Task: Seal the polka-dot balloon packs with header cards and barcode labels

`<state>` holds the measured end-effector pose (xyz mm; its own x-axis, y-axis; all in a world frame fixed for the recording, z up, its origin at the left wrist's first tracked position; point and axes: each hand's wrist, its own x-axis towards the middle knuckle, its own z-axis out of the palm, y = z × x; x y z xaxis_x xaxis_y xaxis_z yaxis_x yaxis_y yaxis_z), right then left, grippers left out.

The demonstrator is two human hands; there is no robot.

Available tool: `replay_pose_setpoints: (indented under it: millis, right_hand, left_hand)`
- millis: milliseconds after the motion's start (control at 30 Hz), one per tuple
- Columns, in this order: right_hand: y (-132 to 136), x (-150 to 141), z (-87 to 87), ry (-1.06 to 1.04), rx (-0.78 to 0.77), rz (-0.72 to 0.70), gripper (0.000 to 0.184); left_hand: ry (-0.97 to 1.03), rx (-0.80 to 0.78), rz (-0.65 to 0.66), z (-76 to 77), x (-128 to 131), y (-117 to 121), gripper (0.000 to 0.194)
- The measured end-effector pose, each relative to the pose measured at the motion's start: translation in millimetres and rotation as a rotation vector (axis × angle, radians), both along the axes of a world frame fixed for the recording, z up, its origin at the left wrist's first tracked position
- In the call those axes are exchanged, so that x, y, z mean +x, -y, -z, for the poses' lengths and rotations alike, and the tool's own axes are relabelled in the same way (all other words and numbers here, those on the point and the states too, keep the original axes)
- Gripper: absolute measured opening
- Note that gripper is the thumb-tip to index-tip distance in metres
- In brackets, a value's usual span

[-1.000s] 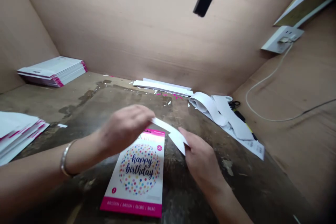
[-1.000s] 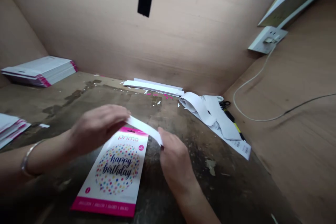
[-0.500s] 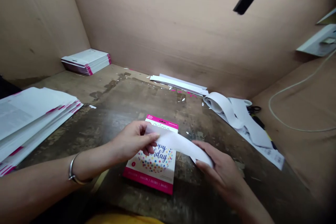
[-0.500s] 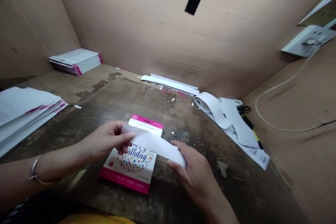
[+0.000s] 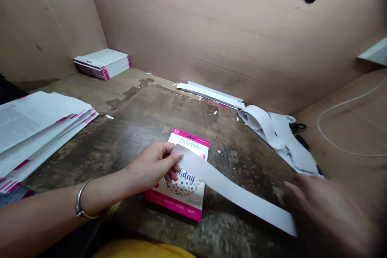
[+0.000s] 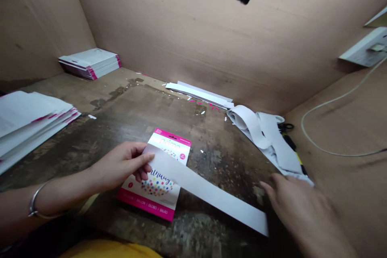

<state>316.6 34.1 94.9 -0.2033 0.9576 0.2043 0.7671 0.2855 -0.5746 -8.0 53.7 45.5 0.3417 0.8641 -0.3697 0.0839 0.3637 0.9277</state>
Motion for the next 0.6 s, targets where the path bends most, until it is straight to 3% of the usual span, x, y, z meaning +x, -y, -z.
replay_pose_setpoints:
  millis: [167, 267, 333, 400, 500, 600]
  right_hand:
    - [0, -94, 32.8, -0.048, 0.042, -0.064, 0.033]
    - [-4, -130, 55.3, -0.14, -0.057, -0.106, 0.024]
    - [-8, -135, 65.2, -0.243, -0.169, -0.084, 0.022]
    - [-13, -131, 70.4, -0.308, -0.241, -0.042, 0.028]
    - [-20, -127, 72.2, -0.241, -0.291, -0.019, 0.03]
    - [-25, -132, 72.3, -0.045, -0.344, -0.04, 0.034]
  left_hand:
    - [-0.069, -0.037, 0.019, -2.9, 10, 1, 0.018]
    - [-0.116, 0.088, 0.048, -3.5, 6, 2, 0.024]
    - [-0.247, 0.311, 0.025, 1.6, -4, 4, 0.026]
    - [-0.468, 0.659, 0.012, 11.4, -18, 10, 0.027]
    - [-0.748, 1.168, 0.235, 30.7, -32, 24, 0.025]
    - [-0.888, 1.317, 0.46, 47.2, -34, 37, 0.03]
